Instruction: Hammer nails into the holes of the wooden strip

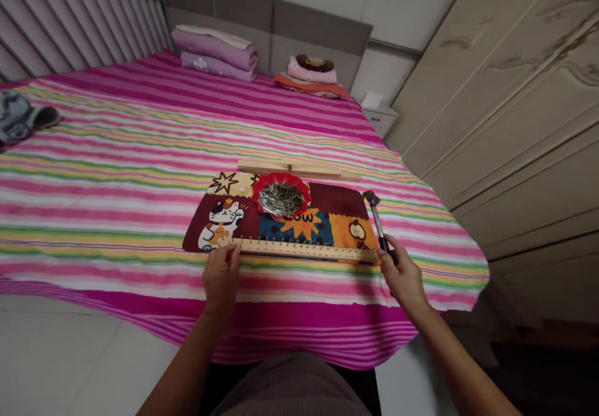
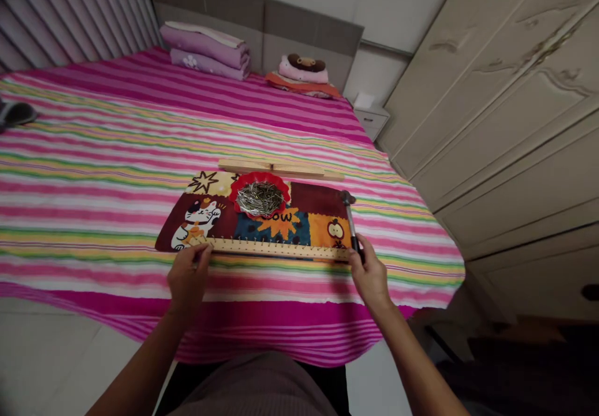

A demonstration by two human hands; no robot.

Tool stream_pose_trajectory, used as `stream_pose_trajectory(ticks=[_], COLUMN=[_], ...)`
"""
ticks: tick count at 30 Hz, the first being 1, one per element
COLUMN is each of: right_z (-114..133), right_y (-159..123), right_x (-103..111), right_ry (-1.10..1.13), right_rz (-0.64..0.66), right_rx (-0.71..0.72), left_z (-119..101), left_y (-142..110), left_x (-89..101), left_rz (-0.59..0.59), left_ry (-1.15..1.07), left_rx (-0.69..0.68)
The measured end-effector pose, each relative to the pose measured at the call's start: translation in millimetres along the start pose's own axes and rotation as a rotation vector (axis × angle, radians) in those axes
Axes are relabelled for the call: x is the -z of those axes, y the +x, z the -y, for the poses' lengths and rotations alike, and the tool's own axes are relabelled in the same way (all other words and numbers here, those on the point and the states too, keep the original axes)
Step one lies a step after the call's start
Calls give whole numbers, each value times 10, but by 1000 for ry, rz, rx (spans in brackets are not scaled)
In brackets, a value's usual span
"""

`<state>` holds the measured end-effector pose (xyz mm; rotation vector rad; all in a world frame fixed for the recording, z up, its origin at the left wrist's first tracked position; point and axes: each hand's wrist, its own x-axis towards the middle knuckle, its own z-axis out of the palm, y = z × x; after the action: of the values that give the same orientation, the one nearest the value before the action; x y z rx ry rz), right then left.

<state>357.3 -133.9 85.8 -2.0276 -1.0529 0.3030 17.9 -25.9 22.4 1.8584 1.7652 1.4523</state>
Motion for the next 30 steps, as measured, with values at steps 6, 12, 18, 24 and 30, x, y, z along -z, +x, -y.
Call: stream_pose_trajectory(ticks=[6,12,18,24,30], right_z=[-622,-697,-621,-602,-583], right_y=[303,219,198,188,193], right_x=[3,-161,-181,-196,-199], right_ry=[-438,-568,-612,-617,-620], right_rz=[14,102,111,105,119], right_rx=[-169,-120,-156,-175,-194], left_z=[-289,-713,-939,-932,-933], left_y=[254,855,1265,1378,1436], left_x=[260,-201,-878,-1032,-1017], left_rz=[18,373,845,927,932], left_ry=[48,173,548,618,556], left_rx=[-126,-347,-380,-374,-416])
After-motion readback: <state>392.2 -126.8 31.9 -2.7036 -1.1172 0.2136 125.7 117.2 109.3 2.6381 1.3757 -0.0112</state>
